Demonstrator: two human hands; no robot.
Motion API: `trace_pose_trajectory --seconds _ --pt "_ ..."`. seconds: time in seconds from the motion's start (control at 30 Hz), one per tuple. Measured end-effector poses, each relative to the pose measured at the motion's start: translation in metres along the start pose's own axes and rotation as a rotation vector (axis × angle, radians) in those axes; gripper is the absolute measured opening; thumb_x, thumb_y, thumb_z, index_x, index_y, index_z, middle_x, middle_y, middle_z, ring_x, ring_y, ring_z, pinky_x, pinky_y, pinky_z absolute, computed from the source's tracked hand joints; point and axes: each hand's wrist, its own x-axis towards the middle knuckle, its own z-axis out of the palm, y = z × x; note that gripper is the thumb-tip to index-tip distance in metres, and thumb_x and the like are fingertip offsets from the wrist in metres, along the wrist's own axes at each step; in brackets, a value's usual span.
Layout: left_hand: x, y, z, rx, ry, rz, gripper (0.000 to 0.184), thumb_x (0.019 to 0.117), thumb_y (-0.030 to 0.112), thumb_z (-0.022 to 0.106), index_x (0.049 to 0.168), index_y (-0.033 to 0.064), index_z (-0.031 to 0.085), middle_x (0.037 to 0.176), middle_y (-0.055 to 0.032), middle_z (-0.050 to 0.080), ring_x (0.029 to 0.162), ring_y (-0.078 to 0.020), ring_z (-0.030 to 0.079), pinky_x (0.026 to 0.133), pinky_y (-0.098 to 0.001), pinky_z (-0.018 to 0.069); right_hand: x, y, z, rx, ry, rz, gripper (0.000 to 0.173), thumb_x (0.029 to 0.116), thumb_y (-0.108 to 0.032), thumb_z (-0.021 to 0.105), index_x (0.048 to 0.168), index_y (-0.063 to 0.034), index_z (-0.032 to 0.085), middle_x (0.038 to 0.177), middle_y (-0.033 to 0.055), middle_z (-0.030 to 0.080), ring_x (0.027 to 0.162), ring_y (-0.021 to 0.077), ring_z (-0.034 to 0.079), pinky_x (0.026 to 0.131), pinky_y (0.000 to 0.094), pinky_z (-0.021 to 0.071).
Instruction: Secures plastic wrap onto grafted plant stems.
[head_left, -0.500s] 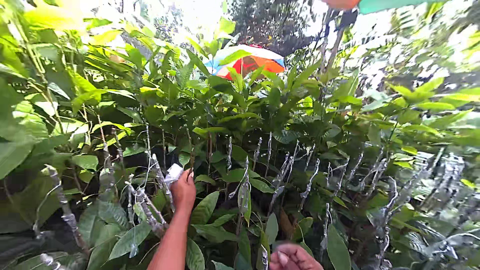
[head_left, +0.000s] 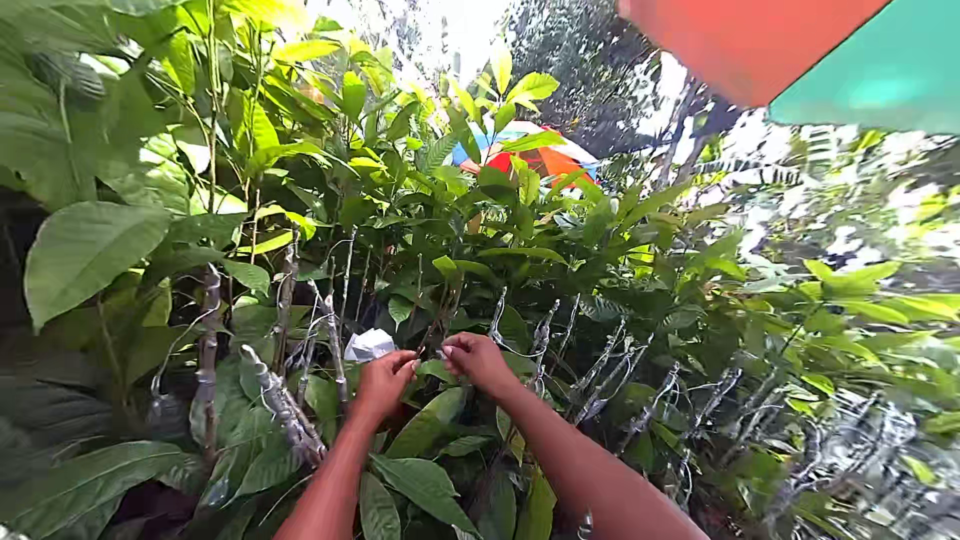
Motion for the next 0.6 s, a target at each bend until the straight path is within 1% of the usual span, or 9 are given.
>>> trace_pose_trajectory --seconds 0.07,0.13,0.23,0.3,0.33,0.4,0.47,0.53,0.6 --pt "0.0 0.001 -0.002 -0.166 -0.108 -0.049 0.028 0.1023 0.011 0.059 0.127 0.0011 0.065 0.112 -0.01 0.072 0.088 -0.0151 0.072 0.084 -0.0343 0.0602 0.01 -0.007 0.002 -0.115 -0.067 -0.005 0.026 0.1049 -0.014 0.055 0.126 -0.0003 0.064 0.108 0.0122 0.071 0.09 0.017 0.072 0.085 0.0355 0.0595" --pt "-0.001 0.001 -0.001 -0.309 -0.16 -0.1 0.03 0.1036 0.007 0.053 0.132 -0.0011 0.06 0.115 -0.0118 0.07 0.086 -0.016 0.072 0.081 -0.0332 0.0611 0.015 -0.011 0.004 -0.227 -0.149 -0.055 0.027 0.1026 -0.008 0.054 0.126 -0.0011 0.065 0.11 0.0119 0.072 0.093 0.0171 0.072 0.088 0.0363 0.059" --pt "0.0 -0.003 0.0 -0.49 -0.161 -0.156 0.029 0.1093 0.011 0.043 0.132 -0.0033 0.056 0.108 -0.0137 0.072 0.08 -0.0179 0.073 0.074 -0.0331 0.0618 0.019 -0.008 0.004 -0.315 -0.253 -0.137 0.026 0.0988 -0.005 0.056 0.12 -0.0025 0.07 0.101 0.0097 0.073 0.086 0.0145 0.069 0.084 0.036 0.057" --pt "0.0 -0.003 -0.001 -0.569 -0.151 -0.172 0.028 0.1099 0.016 0.046 0.125 -0.0044 0.057 0.102 -0.0136 0.072 0.077 -0.0187 0.073 0.072 -0.033 0.0624 0.019 -0.008 0.002 -0.343 -0.294 -0.14 0.025 0.0985 -0.007 0.058 0.119 -0.0031 0.071 0.098 0.0084 0.073 0.084 0.0132 0.069 0.084 0.0355 0.0566" --pt "0.0 -0.004 -0.002 -0.589 -0.153 -0.167 0.025 0.1081 0.015 0.051 0.121 -0.0046 0.059 0.099 -0.0132 0.072 0.076 -0.0189 0.073 0.071 -0.0329 0.0626 0.018 -0.01 0.002 -0.348 -0.307 -0.135 0.025 0.0987 -0.007 0.058 0.119 -0.0029 0.071 0.098 0.0086 0.073 0.084 0.0129 0.069 0.084 0.035 0.0565" --pt "-0.002 -0.004 -0.004 -0.564 -0.146 -0.136 0.017 0.1007 0.008 0.063 0.113 -0.0037 0.06 0.092 -0.0114 0.073 0.074 -0.0185 0.073 0.071 -0.0326 0.0629 0.016 -0.013 0.004 -0.349 -0.321 -0.125 0.024 0.0997 -0.008 0.058 0.119 -0.002 0.071 0.097 0.0087 0.073 0.082 0.0128 0.068 0.083 0.0347 0.0567" --pt "-0.002 -0.005 -0.003 -0.445 -0.11 -0.085 0.017 0.0952 0.006 0.071 0.107 -0.0016 0.062 0.088 -0.009 0.074 0.072 -0.0168 0.074 0.071 -0.0317 0.0638 0.016 -0.013 0.005 -0.348 -0.324 -0.108 0.024 0.1012 -0.011 0.058 0.119 -0.001 0.07 0.094 0.0082 0.072 0.079 0.0128 0.068 0.08 0.0342 0.0572" --pt "-0.003 -0.005 -0.003 -0.261 -0.08 -0.01 0.018 0.0979 0.013 0.069 0.112 0.0017 0.067 0.094 -0.0052 0.074 0.073 -0.0112 0.072 0.072 -0.0285 0.062 0.016 -0.015 0.006 -0.314 -0.326 -0.056 0.022 0.1021 -0.013 0.059 0.117 0.0017 0.067 0.095 0.0085 0.071 0.078 0.0131 0.069 0.078 0.0332 0.0586" --pt "-0.002 -0.007 -0.003 -0.097 -0.053 0.054 0.022 0.1029 0.019 0.06 0.117 0.0056 0.071 0.098 -0.0037 0.073 0.075 -0.0084 0.068 0.074 -0.0285 0.0577 0.011 -0.016 0.009 -0.232 -0.306 0.012 0.021 0.1027 -0.013 0.059 0.116 0.0021 0.065 0.094 0.008 0.071 0.076 0.0125 0.069 0.074 0.0312 0.0588"
